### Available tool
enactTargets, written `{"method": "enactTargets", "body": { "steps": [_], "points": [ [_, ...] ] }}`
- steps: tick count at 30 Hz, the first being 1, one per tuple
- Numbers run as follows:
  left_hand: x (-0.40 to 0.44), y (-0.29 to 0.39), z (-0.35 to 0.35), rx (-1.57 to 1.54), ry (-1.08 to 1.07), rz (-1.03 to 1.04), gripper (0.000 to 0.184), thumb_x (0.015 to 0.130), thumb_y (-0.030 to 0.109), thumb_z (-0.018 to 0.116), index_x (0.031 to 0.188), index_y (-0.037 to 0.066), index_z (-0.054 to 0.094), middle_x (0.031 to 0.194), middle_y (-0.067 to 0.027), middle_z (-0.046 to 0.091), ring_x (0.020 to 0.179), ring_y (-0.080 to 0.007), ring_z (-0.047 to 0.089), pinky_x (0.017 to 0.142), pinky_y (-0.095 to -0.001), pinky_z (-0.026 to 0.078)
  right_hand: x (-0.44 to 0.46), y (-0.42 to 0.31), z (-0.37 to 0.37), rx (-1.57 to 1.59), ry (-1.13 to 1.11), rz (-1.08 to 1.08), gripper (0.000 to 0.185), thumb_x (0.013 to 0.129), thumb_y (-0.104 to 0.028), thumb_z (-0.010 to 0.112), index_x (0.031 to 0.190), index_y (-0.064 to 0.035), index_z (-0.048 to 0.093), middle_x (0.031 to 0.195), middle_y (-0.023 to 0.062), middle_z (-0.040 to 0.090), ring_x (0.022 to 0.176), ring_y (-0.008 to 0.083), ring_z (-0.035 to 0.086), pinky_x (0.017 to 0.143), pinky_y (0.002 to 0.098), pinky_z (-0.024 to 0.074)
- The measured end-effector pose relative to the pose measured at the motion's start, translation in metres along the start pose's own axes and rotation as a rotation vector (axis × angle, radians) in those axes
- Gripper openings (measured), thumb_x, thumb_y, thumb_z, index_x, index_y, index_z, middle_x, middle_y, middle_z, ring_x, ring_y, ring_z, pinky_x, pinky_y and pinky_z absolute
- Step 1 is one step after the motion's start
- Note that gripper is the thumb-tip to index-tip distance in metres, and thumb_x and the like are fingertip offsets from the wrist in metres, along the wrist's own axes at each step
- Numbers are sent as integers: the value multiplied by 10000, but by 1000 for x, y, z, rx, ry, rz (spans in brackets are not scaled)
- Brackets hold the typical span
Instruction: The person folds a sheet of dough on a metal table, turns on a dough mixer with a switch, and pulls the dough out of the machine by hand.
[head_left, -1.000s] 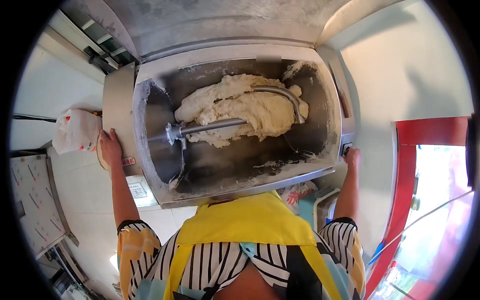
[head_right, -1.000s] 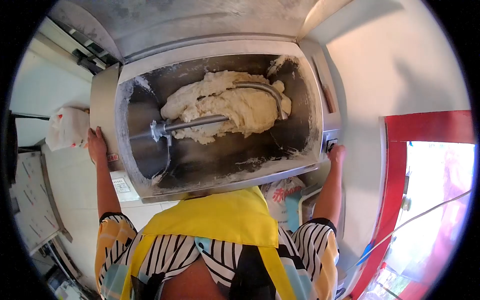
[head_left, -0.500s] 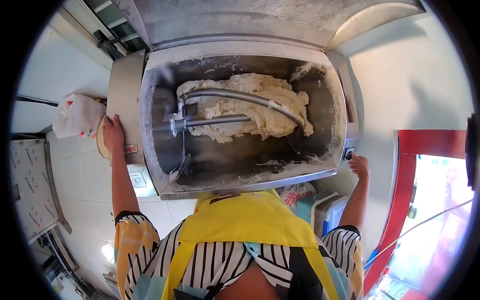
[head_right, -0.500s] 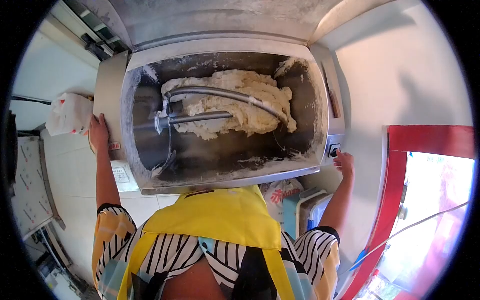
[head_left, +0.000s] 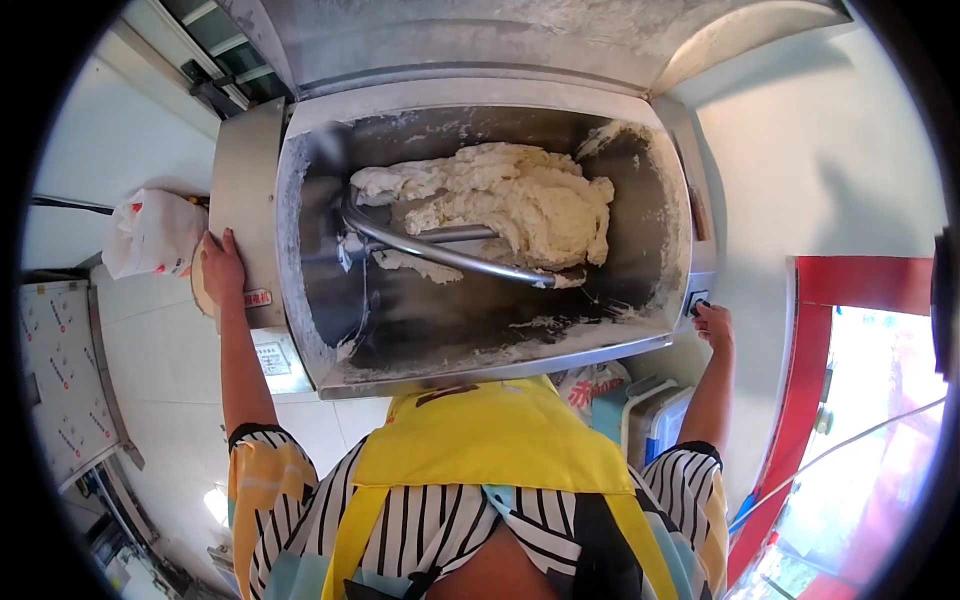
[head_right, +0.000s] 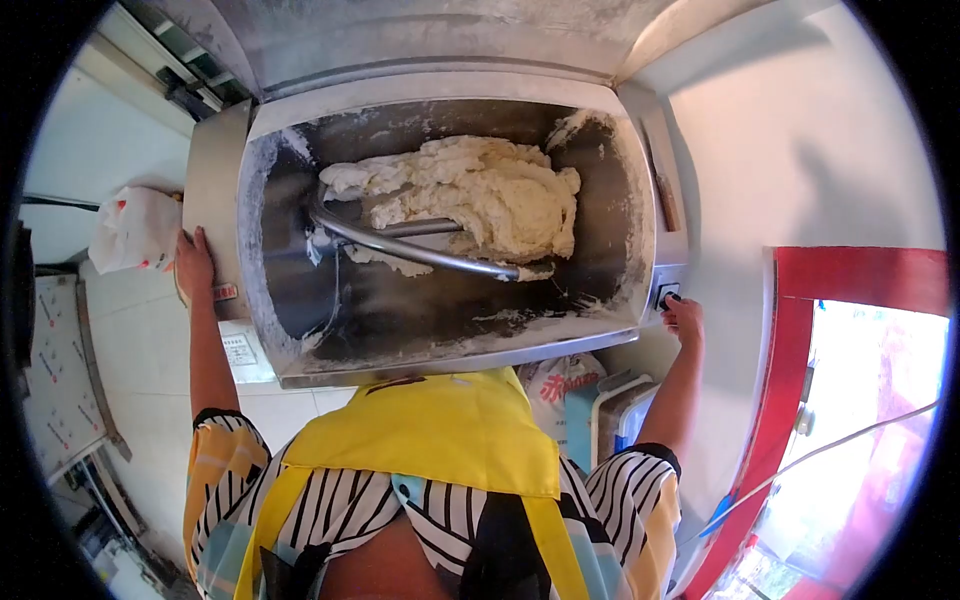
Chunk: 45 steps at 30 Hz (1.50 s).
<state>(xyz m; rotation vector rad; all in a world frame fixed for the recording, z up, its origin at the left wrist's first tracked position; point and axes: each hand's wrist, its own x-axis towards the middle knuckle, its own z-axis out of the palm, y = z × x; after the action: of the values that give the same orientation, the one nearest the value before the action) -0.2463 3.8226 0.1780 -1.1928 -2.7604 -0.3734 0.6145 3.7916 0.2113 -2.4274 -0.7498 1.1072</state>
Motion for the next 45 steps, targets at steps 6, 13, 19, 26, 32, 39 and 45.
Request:
{"method": "enactTargets", "body": {
  "steps": [6,13,19,26,32,39,45],
  "points": [
    [-2,2,-5,-12,-39,-15,571,863,515,332,1244,94,390,1138,-184,504,1009,-351,510,797,-441,427,19,8,-2,15,-18,36,220,775,-235,620,721,-57,503,551,34,492,403,86,403,346,228,290],
    [-2,3,-5,-1,-34,-22,571,864,516,326,1250,99,379,1147,-183,499,1016,-349,507,801,-441,426,14,-1,-5,-68,-40,10,208,764,-195,626,693,-53,492,516,17,452,371,79,368,315,231,260],
    [-2,3,-5,-16,-13,-11,563,865,507,329,1247,98,381,1146,-192,497,1016,-359,503,806,-443,419,5,-11,-3,-103,-49,13,206,754,-189,633,688,-53,492,518,16,455,375,83,371,321,233,273],
    [-2,2,-4,-40,8,8,556,865,496,340,1239,88,392,1138,-196,502,1010,-364,503,807,-444,416,-2,-16,-4,-169,-63,4,220,741,-186,647,664,-52,490,516,23,474,381,87,387,327,240,290],
    [-1,0,0,-24,17,9,564,863,505,334,1242,92,392,1141,-185,504,1012,-353,505,803,-444,419,6,-13,-3,-181,-58,2,217,730,-160,662,658,-49,491,519,27,487,379,85,396,318,236,285],
    [1,-1,0,-21,13,3,566,861,508,333,1243,95,396,1140,-174,504,1017,-351,501,807,-441,420,10,-8,-1,-132,-65,13,220,723,-170,676,657,-41,510,523,35,508,372,88,414,309,234,295],
    [0,-1,-1,-32,-7,-15,562,861,503,335,1242,94,399,1144,-178,500,1023,-348,498,810,-442,420,12,-6,0,-155,-54,-14,212,717,-164,675,647,-22,534,531,58,539,374,103,448,315,239,332]
  ]
}}
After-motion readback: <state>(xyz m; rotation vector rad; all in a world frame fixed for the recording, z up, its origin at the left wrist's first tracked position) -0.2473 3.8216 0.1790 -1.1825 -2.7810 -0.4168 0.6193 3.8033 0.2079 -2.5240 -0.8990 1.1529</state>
